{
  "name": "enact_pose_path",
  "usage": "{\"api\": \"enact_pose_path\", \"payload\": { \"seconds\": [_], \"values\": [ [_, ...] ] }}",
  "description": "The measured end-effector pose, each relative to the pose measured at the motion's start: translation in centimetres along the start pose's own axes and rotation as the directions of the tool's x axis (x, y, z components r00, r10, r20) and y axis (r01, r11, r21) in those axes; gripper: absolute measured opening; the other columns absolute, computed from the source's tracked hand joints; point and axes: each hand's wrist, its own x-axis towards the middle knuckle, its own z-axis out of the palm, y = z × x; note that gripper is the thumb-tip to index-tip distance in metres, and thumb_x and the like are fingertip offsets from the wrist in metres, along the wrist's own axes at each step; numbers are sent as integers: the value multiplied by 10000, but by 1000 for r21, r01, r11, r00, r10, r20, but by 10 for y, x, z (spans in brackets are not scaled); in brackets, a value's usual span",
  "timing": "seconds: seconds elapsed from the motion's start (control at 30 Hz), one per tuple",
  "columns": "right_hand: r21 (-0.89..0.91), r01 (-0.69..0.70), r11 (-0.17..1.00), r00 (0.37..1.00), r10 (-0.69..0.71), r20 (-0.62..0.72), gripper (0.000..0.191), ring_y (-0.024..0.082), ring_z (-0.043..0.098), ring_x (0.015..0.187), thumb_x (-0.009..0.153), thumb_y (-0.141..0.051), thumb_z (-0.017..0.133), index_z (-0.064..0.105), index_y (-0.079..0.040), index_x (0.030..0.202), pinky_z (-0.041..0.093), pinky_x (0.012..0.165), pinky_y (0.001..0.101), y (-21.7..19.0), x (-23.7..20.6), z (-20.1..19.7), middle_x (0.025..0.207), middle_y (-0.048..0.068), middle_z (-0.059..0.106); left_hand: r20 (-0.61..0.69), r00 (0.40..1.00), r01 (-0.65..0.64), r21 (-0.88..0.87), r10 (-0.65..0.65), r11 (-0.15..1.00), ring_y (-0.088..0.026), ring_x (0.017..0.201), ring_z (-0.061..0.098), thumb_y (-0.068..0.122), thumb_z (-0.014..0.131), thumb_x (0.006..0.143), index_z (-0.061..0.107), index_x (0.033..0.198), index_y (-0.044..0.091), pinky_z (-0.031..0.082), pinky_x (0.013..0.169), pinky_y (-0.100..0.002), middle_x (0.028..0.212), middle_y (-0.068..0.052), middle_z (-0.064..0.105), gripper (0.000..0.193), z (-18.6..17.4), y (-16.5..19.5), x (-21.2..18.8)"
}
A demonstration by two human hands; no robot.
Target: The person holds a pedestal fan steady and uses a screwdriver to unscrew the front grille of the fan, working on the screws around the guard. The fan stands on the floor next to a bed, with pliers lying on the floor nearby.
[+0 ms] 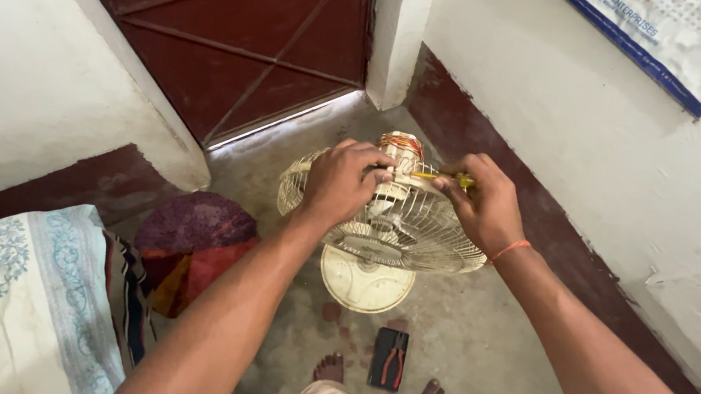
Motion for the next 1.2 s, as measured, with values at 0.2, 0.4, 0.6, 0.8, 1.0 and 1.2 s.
{"api": "enact_pose_path", "payload": {
  "seconds": [0.2,0.4,0.6,0.8,1.0,1.2],
  "values": [
    [-38,-179,983,980,181,76,276,223,644,683,954,-290,741,692,-41,1062,520,663,377,-5,-2,-3,845,152,715,9,1000,8,-1,-8,1000,-247,991,670,200,765,862,795,1022,180,523,849,-415,1004,-3,757,164,3,0,3],
    [51,-252,966,964,246,102,272,199,654,729,946,-297,737,708,-61,1078,533,690,366,0,-7,0,857,117,734,33,999,28,15,-29,999,-246,999,662,217,765,867,805,1021,193,519,852,-419,995,-3,757,161,3,2,2],
    [67,-56,996,998,56,6,292,197,662,852,883,-218,803,698,-34,1085,542,739,344,11,-7,5,1017,107,663,42,998,40,16,-41,999,-251,996,662,225,769,862,802,1021,190,520,851,-425,987,-10,752,166,2,3,0],
    [9,-90,996,996,90,14,261,198,643,776,926,-239,768,743,-52,1107,520,706,361,12,-8,7,932,102,691,14,999,32,-3,-31,999,-255,1001,667,223,776,857,794,1027,181,523,854,-426,995,-11,754,176,5,2,0],
    [22,-150,988,988,149,50,280,195,647,743,936,-259,749,767,-47,1118,512,691,361,10,-8,5,909,100,723,17,999,32,0,-32,999,-256,996,666,225,773,859,802,1030,193,523,849,-427,990,-9,756,176,5,2,-1],
    [178,-153,972,988,145,57,321,150,692,860,903,-261,774,700,-37,1120,553,768,306,13,-5,5,967,76,733,30,998,50,-1,-50,999,-253,1000,667,221,769,861,797,1031,191,523,855,-424,996,-9,754,175,2,3,0]
  ]
}}
